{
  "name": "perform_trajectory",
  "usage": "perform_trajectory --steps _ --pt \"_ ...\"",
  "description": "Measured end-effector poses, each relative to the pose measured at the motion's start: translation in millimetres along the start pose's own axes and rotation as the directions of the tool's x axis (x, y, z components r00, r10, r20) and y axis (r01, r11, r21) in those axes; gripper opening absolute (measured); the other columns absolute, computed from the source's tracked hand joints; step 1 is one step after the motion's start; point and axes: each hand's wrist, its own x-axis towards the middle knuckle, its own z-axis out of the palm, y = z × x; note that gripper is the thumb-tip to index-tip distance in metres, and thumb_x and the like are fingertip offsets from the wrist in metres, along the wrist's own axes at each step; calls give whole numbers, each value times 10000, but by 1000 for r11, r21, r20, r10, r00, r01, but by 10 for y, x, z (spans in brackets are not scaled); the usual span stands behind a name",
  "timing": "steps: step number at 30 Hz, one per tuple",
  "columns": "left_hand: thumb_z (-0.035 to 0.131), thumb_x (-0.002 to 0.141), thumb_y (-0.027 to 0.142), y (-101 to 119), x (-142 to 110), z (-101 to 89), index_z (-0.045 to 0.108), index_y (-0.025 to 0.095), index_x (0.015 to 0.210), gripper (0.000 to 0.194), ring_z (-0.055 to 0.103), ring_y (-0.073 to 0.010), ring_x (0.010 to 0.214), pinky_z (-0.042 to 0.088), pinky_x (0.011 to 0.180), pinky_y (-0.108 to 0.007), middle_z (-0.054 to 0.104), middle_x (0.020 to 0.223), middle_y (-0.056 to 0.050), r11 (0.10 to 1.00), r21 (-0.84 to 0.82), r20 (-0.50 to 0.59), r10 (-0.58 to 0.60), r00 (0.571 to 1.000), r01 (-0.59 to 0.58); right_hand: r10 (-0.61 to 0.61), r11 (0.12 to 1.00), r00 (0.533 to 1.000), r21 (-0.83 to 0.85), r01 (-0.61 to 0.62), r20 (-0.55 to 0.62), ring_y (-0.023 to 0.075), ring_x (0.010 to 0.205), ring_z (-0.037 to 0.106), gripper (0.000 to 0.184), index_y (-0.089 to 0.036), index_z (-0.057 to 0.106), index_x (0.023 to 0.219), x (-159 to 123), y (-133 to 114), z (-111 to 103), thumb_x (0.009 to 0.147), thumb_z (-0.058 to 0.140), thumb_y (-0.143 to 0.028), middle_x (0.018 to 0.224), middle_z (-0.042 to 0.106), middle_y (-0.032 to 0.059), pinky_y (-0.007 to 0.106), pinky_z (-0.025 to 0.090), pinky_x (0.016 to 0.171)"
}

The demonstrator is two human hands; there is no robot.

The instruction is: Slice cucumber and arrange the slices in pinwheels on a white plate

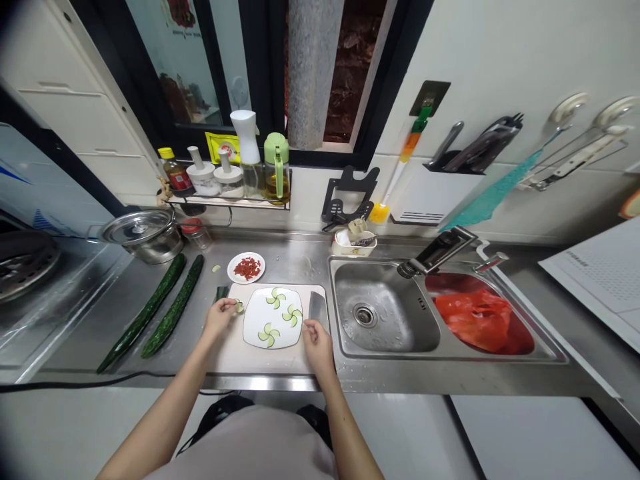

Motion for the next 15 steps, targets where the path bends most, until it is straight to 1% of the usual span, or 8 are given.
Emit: perform_trajectory --steps 1,3,5,8,10,12,15 --pt "604 728 417 33 -14 -1 622 159 877 299 646 -152 713 481 650 -249 701 789 -54 994 -105 28 -8 1000 11 -3 1000 1000 5 3 10 125 537 424 362 -149 662 879 2 -22 23 760 561 -476 589 500 -21 239 369 528" --pt "655 672 432 126 -63 -13 618 152 835 326 635 -151 689 487 665 -262 691 750 -53 953 -301 88 -7 996 34 -18 1000 999 14 18 39 126 546 431 350 -153 660 868 14 -93 77 771 552 -472 597 511 -15 237 370 531" --pt "699 624 431 247 -135 -38 621 151 806 343 625 -148 683 483 682 -268 682 728 -44 910 -413 135 31 990 28 -53 999 996 19 51 73 126 554 437 333 -159 658 860 40 -202 137 785 543 -462 599 512 -14 234 371 535" --pt "741 585 421 450 -256 -87 641 147 794 359 618 -147 692 473 682 -262 675 719 -36 875 -484 201 93 975 16 -132 991 982 -2 133 134 123 569 450 280 -171 658 849 101 -423 227 801 550 -425 629 536 -7 231 377 549" --pt "761 564 393 580 -332 -121 647 146 781 348 601 -132 676 458 667 -245 664 710 -24 857 -514 236 118 964 21 -196 980 969 -14 200 148 124 585 466 226 -180 661 851 147 -582 283 804 561 -377 661 560 -3 235 389 569" --pt "772 559 362 691 -398 -153 652 148 777 328 583 -118 664 443 658 -230 648 696 -9 850 -527 273 136 952 30 -260 963 949 -27 269 176 130 639 509 178 -192 666 866 189 -726 334 807 565 -326 741 603 12 241 408 606" --pt "768 579 334 813 -473 -185 658 153 773 287 568 -111 663 435 662 -226 632 691 -1 848 -530 298 178 938 8 -330 934 913 -54 352 240 148 757 559 132 -203 669 882 238 -889 397 814 578 -271 839 628 27 256 428 683"
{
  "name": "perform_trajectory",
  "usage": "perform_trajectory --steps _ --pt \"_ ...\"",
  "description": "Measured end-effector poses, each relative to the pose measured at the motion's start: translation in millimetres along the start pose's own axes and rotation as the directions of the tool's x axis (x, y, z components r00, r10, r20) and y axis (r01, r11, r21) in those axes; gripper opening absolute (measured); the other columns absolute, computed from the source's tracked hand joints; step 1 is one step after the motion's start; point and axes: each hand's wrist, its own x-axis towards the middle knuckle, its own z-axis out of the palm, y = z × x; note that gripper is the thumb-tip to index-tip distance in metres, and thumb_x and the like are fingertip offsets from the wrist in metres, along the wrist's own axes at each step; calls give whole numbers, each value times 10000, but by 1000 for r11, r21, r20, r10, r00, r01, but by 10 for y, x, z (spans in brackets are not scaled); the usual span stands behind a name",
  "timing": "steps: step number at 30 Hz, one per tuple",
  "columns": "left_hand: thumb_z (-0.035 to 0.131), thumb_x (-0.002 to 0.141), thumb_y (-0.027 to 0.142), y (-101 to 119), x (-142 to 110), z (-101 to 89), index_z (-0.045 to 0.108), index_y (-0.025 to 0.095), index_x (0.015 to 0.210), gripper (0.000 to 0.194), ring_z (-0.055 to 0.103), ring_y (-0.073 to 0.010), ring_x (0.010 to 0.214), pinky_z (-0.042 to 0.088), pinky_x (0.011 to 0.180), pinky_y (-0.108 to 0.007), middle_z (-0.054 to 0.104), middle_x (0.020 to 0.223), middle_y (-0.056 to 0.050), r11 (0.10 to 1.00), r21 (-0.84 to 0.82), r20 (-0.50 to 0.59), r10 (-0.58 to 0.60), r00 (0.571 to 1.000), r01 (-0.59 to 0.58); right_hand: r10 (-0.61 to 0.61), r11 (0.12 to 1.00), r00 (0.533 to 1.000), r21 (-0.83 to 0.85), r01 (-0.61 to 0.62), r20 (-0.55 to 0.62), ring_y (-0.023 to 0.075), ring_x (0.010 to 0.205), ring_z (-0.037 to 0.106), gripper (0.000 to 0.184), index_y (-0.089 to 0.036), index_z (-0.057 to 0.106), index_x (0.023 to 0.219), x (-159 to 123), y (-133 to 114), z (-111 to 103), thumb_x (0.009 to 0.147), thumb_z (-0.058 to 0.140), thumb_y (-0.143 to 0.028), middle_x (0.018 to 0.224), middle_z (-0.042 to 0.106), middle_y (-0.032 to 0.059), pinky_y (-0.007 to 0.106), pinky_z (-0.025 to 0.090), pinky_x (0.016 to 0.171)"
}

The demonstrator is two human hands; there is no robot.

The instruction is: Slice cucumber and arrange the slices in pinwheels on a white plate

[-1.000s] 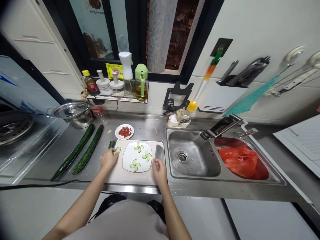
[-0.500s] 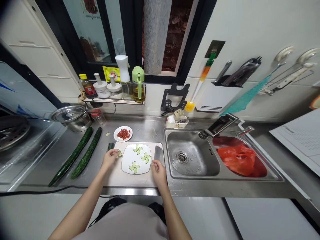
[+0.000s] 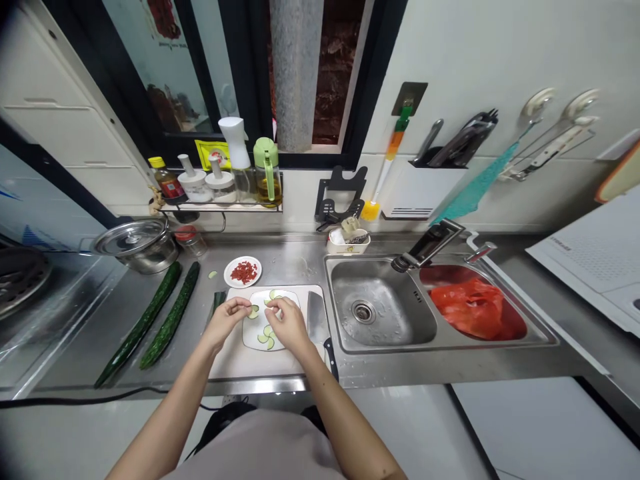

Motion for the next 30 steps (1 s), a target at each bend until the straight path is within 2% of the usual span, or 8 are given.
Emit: perform_trajectory --steps 4,7,12,14,16,20,25,30 --pt "759 605 334 61 -28 55 662 155 764 259 567 -117 676 438 675 -237 632 712 -6 998 35 68 51 996 -54 -51 996 996 -65 56 68 178 924 559 104 -212 669 897 81 -103 28 834 590 -239 910 622 36 301 420 826" --pt "756 617 357 45 -21 78 659 151 767 273 566 -121 674 434 671 -241 635 713 -12 996 60 88 61 994 -67 -71 993 991 -91 82 112 181 934 547 73 -200 652 826 109 -127 41 845 582 -207 892 609 31 310 401 850" --pt "760 606 454 -20 -8 68 648 153 878 421 560 -123 649 410 631 -236 628 688 -4 994 95 -25 60 998 -58 -78 992 991 -89 87 105 167 884 544 103 -191 613 754 166 -93 52 841 569 -158 844 611 17 289 388 829" --pt "709 639 552 -32 -13 71 639 146 926 501 540 -119 599 388 591 -232 612 630 2 995 93 -53 23 998 -18 -83 993 992 -76 90 96 163 873 546 105 -191 604 748 195 -83 48 838 571 -149 831 615 12 284 386 830" --pt "645 663 640 -28 -23 91 629 132 981 599 507 -111 546 365 555 -231 607 593 -1 997 69 -34 -29 999 31 -97 992 991 -67 104 96 159 867 549 102 -193 602 753 218 -84 38 841 571 -151 827 618 8 282 386 830" --pt "620 643 705 20 -37 153 593 123 1105 743 490 -102 520 298 499 -212 633 629 -18 989 -6 8 -147 989 147 -140 987 983 -64 148 122 157 868 551 98 -201 615 780 232 -101 22 853 565 -157 841 623 7 280 386 830" --pt "685 637 603 68 -19 132 569 174 1196 714 450 -56 492 186 465 -187 650 719 -4 955 -112 35 -272 962 274 -163 981 976 -77 175 145 159 887 551 96 -207 625 794 212 -97 29 857 563 -171 869 626 12 281 384 839" --pt "782 568 424 43 24 43 607 176 1157 663 480 -63 544 241 490 -181 641 702 11 972 -109 -6 -208 978 206 -136 987 979 -61 146 153 152 844 556 89 -200 634 775 210 -57 76 838 579 -168 827 630 7 274 392 809"
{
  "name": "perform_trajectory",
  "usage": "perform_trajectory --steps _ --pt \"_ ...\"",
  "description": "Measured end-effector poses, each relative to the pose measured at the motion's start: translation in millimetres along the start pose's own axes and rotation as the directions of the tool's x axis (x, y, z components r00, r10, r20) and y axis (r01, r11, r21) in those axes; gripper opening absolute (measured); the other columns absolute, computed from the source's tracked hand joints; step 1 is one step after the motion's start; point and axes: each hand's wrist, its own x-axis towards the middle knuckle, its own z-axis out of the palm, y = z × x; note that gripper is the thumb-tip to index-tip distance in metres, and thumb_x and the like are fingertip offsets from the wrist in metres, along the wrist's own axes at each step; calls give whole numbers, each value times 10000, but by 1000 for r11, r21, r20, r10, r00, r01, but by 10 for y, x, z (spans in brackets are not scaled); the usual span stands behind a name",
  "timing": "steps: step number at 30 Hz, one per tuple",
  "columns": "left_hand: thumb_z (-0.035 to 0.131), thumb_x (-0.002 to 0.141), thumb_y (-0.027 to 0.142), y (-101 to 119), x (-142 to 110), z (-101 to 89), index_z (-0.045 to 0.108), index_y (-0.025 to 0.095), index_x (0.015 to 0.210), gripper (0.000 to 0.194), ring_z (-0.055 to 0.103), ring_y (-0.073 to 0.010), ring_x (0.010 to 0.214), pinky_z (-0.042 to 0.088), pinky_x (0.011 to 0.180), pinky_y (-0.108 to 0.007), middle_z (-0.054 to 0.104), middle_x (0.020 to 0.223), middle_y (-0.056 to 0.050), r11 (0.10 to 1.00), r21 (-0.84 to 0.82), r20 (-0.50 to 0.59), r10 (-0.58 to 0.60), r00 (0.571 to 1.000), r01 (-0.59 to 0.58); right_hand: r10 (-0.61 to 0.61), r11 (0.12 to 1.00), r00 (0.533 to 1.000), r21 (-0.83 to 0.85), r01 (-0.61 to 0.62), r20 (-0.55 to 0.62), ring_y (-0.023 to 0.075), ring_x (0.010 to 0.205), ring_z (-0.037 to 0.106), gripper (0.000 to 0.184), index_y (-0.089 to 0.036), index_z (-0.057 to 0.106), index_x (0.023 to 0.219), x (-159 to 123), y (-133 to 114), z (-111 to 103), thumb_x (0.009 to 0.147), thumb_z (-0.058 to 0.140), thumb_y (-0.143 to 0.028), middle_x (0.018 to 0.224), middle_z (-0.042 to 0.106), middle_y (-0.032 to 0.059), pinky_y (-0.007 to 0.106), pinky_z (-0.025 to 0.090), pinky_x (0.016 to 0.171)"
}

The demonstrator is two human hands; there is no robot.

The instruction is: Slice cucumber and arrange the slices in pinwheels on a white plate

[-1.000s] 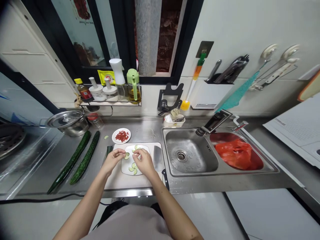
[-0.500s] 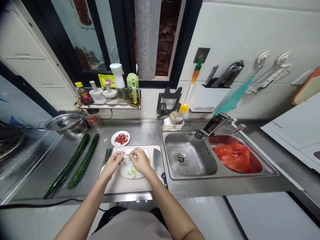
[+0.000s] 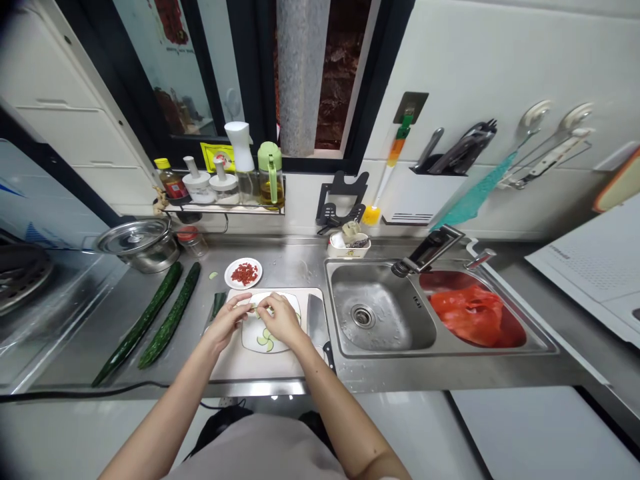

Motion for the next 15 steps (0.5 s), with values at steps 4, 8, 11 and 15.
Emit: perform_trajectory --steps 4,8,11,15 --pt "808 516 384 -35 53 -45 621 170 1102 652 541 -92 606 366 593 -200 607 654 33 994 6 1 110 994 -110 79 996 996 27 -80 40 134 733 544 89 -192 648 755 10 90 97 816 587 -174 763 634 -1 244 401 720" --pt "798 502 418 -96 128 -89 610 172 1067 644 570 -115 649 421 672 -240 598 667 36 988 33 11 153 988 -153 170 984 982 29 -173 83 117 660 531 101 -179 669 755 11 184 221 800 579 -183 721 644 -3 219 394 651" --pt "785 510 401 -166 194 -127 600 169 1046 613 539 -97 604 405 639 -228 560 624 58 982 71 16 174 985 -175 219 974 968 25 -224 124 112 648 542 133 -170 677 742 13 216 295 800 558 -180 705 655 -3 206 394 634" --pt "766 531 358 -274 276 -177 600 159 1011 546 520 -83 570 386 599 -211 553 609 62 974 112 23 195 981 -196 272 962 947 -51 -267 171 110 642 550 145 -168 687 737 24 247 356 798 557 -184 690 655 -6 197 385 612"
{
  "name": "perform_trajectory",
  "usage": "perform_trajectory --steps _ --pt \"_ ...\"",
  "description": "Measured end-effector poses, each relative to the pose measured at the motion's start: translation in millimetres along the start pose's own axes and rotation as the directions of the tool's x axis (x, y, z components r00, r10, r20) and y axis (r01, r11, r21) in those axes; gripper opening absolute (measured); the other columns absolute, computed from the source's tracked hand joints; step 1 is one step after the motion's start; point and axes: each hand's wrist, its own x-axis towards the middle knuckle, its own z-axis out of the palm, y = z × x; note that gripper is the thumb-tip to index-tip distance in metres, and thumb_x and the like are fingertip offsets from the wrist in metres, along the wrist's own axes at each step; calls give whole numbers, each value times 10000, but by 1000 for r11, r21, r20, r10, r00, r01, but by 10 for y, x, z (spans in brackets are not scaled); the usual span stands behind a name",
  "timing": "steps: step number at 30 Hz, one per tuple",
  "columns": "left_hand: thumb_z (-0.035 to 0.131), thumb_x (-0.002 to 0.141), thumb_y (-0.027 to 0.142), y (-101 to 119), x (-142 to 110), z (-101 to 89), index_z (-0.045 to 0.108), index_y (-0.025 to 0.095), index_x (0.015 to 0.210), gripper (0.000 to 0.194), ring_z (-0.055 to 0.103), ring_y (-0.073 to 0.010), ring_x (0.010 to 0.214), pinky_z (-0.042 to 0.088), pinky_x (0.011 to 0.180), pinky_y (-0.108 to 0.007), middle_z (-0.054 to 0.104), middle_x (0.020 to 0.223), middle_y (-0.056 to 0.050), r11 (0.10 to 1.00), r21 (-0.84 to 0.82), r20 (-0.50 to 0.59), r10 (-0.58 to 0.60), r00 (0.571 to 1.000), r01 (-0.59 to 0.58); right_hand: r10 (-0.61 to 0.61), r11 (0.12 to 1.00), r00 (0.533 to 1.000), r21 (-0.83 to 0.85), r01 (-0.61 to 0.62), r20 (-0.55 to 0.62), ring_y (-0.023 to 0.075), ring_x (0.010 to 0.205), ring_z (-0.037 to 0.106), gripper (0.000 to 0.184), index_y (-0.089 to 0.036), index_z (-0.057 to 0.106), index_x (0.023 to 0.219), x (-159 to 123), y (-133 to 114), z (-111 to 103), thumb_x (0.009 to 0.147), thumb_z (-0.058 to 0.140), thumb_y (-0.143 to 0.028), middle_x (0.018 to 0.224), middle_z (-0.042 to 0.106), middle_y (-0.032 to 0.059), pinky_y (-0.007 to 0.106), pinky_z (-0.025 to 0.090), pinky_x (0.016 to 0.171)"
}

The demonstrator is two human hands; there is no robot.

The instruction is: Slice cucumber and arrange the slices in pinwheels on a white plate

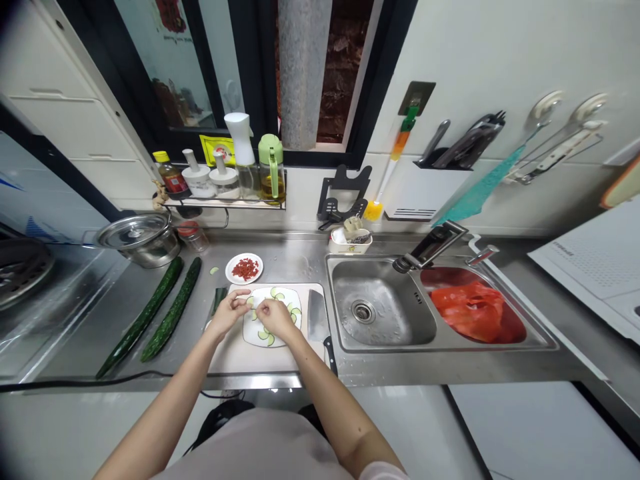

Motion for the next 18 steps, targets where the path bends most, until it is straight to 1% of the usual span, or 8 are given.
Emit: perform_trajectory --steps 6,10,14,18 --pt "724 593 325 -203 72 -52 621 154 990 444 520 -86 564 394 589 -211 555 616 51 994 100 -5 44 999 -43 58 995 996 -83 -52 65 115 655 568 153 -170 703 784 70 97 91 803 552 -184 717 677 2 199 374 608" --pt "692 635 322 -333 122 -71 632 157 1009 414 523 -95 585 406 617 -218 572 637 42 969 240 -33 63 997 -54 104 986 989 -139 -88 107 120 685 588 155 -170 707 811 111 129 142 810 553 -173 761 699 14 199 359 604" --pt "669 681 315 -402 138 -85 646 189 1041 382 550 -106 629 421 674 -233 628 718 20 901 434 -59 64 996 -32 152 964 982 -234 -123 112 130 715 596 175 -169 711 846 147 123 182 837 537 -188 806 710 32 210 336 596" --pt "621 734 262 -394 128 -87 655 238 1060 329 588 -129 691 414 744 -267 671 798 8 790 612 -53 90 995 -39 187 930 978 -337 -147 88 152 777 615 213 -174 709 888 175 121 239 866 499 -206 858 713 55 227 326 598"
